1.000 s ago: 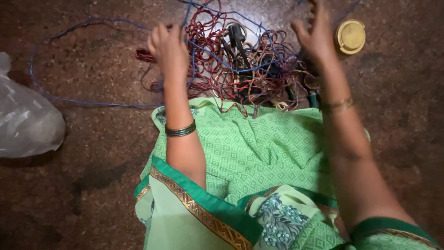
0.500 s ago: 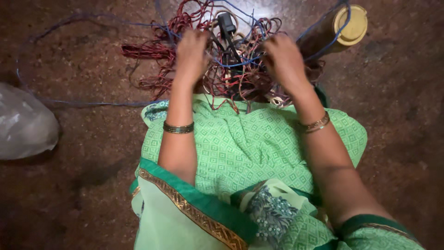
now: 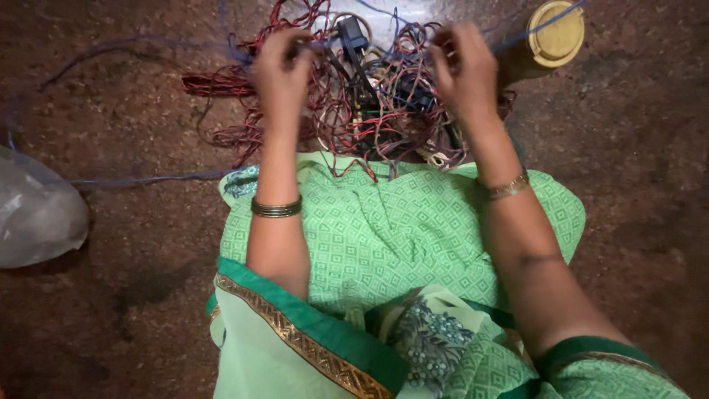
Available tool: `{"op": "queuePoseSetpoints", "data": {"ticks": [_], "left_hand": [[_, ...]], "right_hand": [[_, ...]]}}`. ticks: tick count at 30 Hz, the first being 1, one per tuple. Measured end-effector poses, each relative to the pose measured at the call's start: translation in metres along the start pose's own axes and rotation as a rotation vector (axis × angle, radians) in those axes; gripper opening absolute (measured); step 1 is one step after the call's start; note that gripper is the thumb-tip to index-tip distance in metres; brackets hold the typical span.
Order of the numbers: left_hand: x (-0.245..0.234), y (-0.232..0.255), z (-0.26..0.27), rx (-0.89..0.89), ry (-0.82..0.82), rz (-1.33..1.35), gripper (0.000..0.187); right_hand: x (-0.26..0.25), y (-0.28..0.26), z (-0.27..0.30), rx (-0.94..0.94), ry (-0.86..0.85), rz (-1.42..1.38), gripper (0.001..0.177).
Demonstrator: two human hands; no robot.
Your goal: The person sits on the floor and untangles a bundle of red and blue wires. They open a metal container, retrieve a screwdriver, and use it to adjust screws on a black electrical plug. The person continues to manipulate the plug and wires, occasionally reaching for tools and the container.
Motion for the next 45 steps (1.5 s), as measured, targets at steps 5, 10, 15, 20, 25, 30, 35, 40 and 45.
{"op": "queuePoseSetpoints", "data": {"ticks": [5,10,15,20,25,30,35,40,45], "left_hand": [[-0.053,-0.055,0.004,-0.310,0.354,0.214,0.020],[-0.050,-0.081,0.008,-0.181,0.367,0.186,0.030],[-0.028,-0.079,0.005,-0.079,0.158,-0.033,0.035],[0.031,-0.054,0.020,-0.087,-0.500,-0.456,0.062],[0.057,-0.034,0.028,-0.072,-0.707,-0.512,0.062],[0.041,-0.036,0.013,-0.222,-0.469,-0.445,0.033],[0.010,-0.033,0.004,-0.330,0.042,-0.155,0.028],[-0.012,-0.036,0.006,-0.255,0.317,0.132,0.021],[0.002,-0.031,0.003,-0.212,0.195,0.134,0.022]], "right_hand": [[-0.038,-0.008,0.022,0.024,0.074,-0.012,0.011],[-0.075,0.035,0.037,0.123,0.213,0.392,0.030],[-0.091,0.091,0.050,0.242,0.139,0.519,0.080],[-0.075,0.139,0.052,0.419,0.045,0.325,0.096],[-0.100,0.164,0.077,0.618,0.092,0.363,0.098],[-0.108,0.167,0.081,0.687,0.068,0.466,0.105],[-0.104,0.119,0.062,0.330,0.255,0.734,0.096],[-0.008,0.078,0.034,0.284,-0.077,0.072,0.022],[0.075,0.031,0.012,0.087,-0.192,-0.061,0.024]]}}
Point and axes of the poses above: each hand's wrist, its own z-axis away from the middle knuckle, its own x-axis out of the palm, y = z × x, the point moved 6 cm from there along -z, towards the middle knuckle, and after that the axes turned 14 degrees about -y, right-handed, at the moved point
